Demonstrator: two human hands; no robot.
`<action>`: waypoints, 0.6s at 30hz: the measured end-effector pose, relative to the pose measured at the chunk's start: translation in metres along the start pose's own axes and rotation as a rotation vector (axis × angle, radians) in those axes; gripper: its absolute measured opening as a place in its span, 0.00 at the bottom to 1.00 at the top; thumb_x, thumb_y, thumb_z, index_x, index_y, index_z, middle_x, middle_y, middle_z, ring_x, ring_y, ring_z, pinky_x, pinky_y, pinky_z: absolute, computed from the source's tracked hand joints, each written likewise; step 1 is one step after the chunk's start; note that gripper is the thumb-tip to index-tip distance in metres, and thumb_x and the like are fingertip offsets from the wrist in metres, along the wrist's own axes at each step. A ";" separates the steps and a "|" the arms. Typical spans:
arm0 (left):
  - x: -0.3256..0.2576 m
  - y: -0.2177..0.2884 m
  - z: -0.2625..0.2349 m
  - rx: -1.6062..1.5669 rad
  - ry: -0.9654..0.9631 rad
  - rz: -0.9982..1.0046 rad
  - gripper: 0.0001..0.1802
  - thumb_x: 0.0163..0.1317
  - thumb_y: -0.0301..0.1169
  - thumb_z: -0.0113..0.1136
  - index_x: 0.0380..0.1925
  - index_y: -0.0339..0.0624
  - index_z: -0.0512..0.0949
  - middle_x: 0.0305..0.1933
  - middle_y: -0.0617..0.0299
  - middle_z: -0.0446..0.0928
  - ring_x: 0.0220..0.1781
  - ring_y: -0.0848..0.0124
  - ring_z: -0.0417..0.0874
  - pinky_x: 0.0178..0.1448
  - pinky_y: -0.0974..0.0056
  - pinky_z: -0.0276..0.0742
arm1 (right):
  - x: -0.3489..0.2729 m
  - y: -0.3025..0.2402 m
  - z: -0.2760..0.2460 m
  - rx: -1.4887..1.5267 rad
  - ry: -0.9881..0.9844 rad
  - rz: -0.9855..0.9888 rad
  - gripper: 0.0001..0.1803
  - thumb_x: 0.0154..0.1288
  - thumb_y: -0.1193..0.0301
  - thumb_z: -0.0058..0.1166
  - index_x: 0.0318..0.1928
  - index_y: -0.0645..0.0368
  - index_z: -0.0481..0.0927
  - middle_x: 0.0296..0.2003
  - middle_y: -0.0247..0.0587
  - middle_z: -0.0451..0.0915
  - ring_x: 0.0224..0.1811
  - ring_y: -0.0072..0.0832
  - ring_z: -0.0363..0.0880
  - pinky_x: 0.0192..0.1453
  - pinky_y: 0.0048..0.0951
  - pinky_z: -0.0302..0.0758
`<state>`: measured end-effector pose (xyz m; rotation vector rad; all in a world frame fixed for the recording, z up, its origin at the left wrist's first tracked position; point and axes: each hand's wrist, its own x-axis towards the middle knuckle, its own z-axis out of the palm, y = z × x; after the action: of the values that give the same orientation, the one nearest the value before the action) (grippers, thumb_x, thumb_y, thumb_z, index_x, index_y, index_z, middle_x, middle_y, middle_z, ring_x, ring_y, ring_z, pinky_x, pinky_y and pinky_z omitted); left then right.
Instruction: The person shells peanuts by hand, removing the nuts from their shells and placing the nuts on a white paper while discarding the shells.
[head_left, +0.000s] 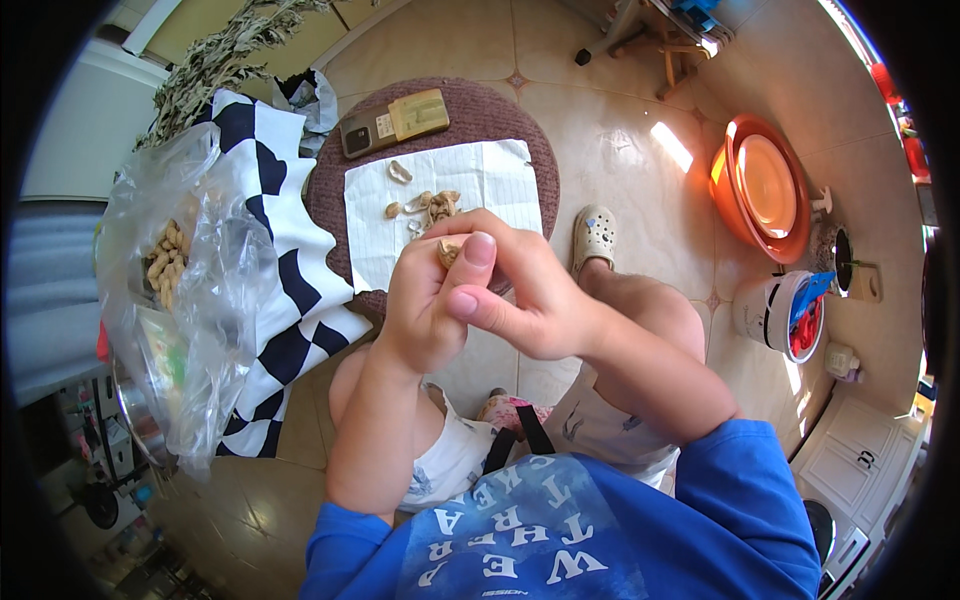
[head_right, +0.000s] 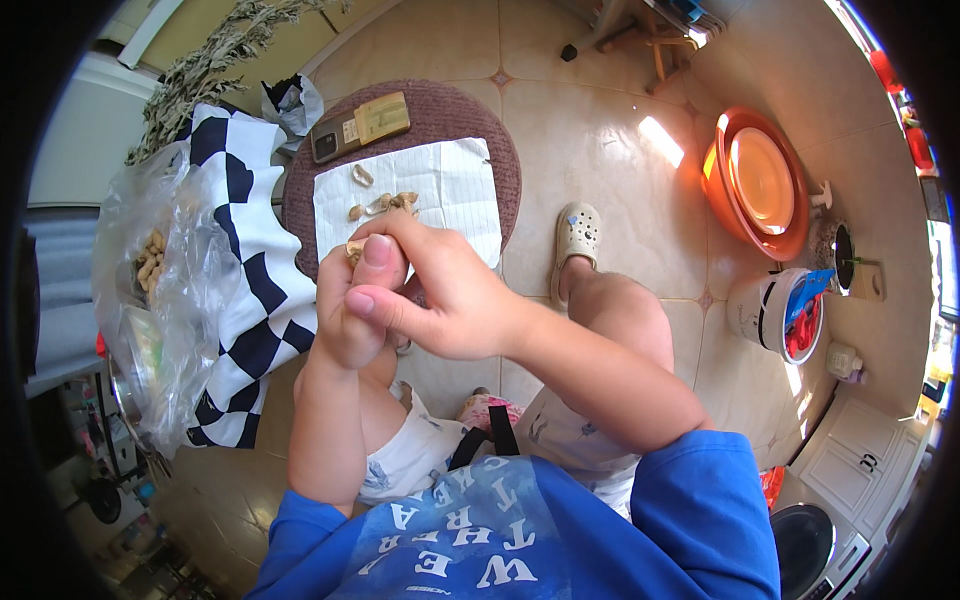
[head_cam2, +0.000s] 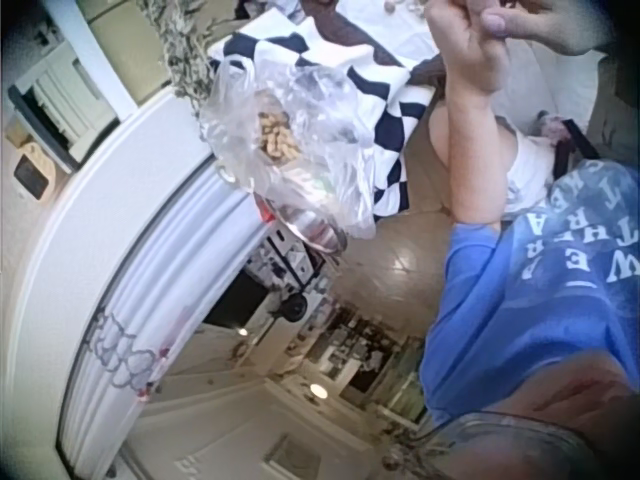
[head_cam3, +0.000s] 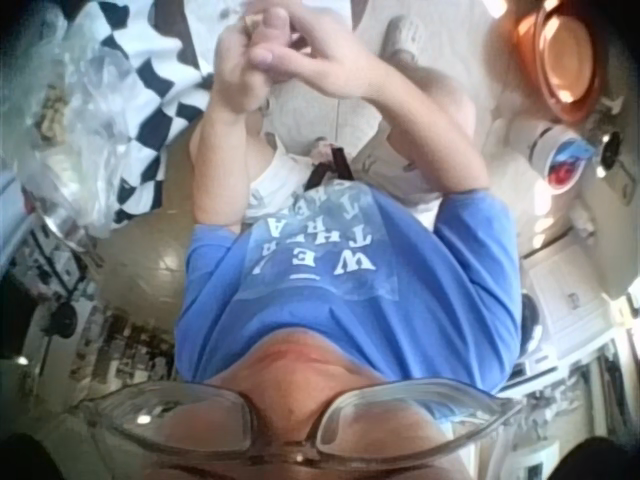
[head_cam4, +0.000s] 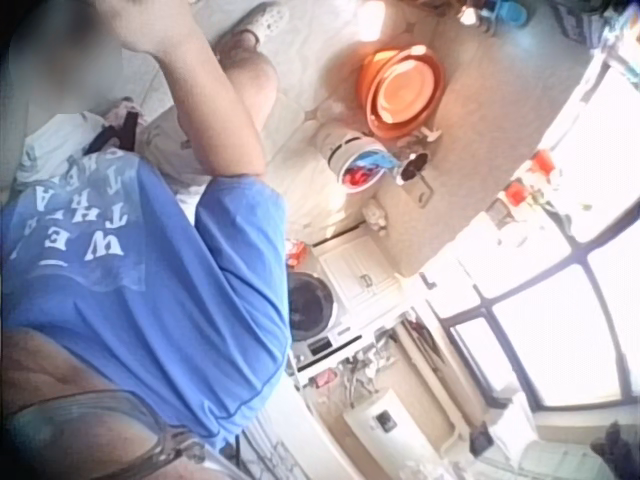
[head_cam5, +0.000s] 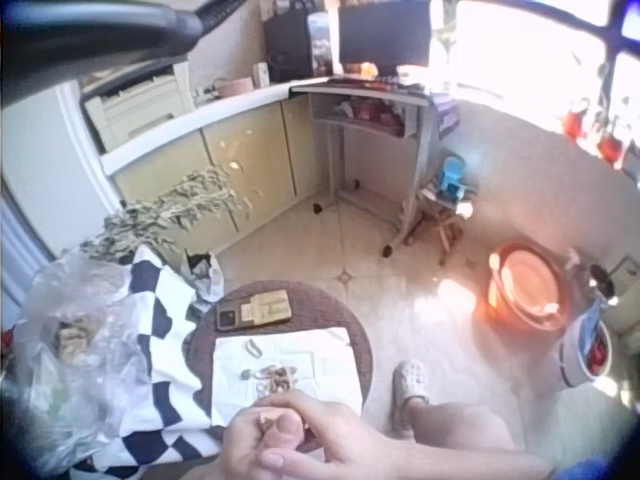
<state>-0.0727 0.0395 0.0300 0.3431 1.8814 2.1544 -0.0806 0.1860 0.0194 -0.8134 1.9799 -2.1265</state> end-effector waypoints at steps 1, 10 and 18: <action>0.000 -0.001 0.001 0.009 0.013 0.024 0.27 0.73 0.47 0.46 0.19 0.38 0.72 0.18 0.69 0.69 0.23 0.80 0.66 0.26 0.70 0.61 | -0.001 0.002 0.004 -0.010 0.031 -0.018 0.27 0.65 0.56 0.58 0.51 0.67 0.70 0.36 0.52 0.80 0.37 0.38 0.82 0.43 0.33 0.77; 0.001 -0.009 0.007 0.063 0.065 0.060 0.27 0.74 0.45 0.47 0.18 0.38 0.73 0.17 0.67 0.70 0.21 0.78 0.68 0.25 0.68 0.64 | -0.011 0.012 0.021 0.138 0.163 -0.026 0.23 0.71 0.60 0.50 0.54 0.66 0.66 0.44 0.50 0.74 0.45 0.36 0.74 0.53 0.33 0.71; -0.001 -0.002 0.003 -0.119 0.030 -0.086 0.24 0.73 0.49 0.47 0.27 0.42 0.75 0.18 0.75 0.66 0.21 0.86 0.63 0.24 0.76 0.56 | -0.013 -0.002 0.018 0.241 0.183 0.170 0.22 0.72 0.57 0.49 0.52 0.66 0.71 0.40 0.43 0.76 0.41 0.27 0.76 0.47 0.28 0.75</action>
<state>-0.0703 0.0419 0.0281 0.2036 1.7401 2.2135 -0.0613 0.1762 0.0178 -0.4097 1.7485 -2.3461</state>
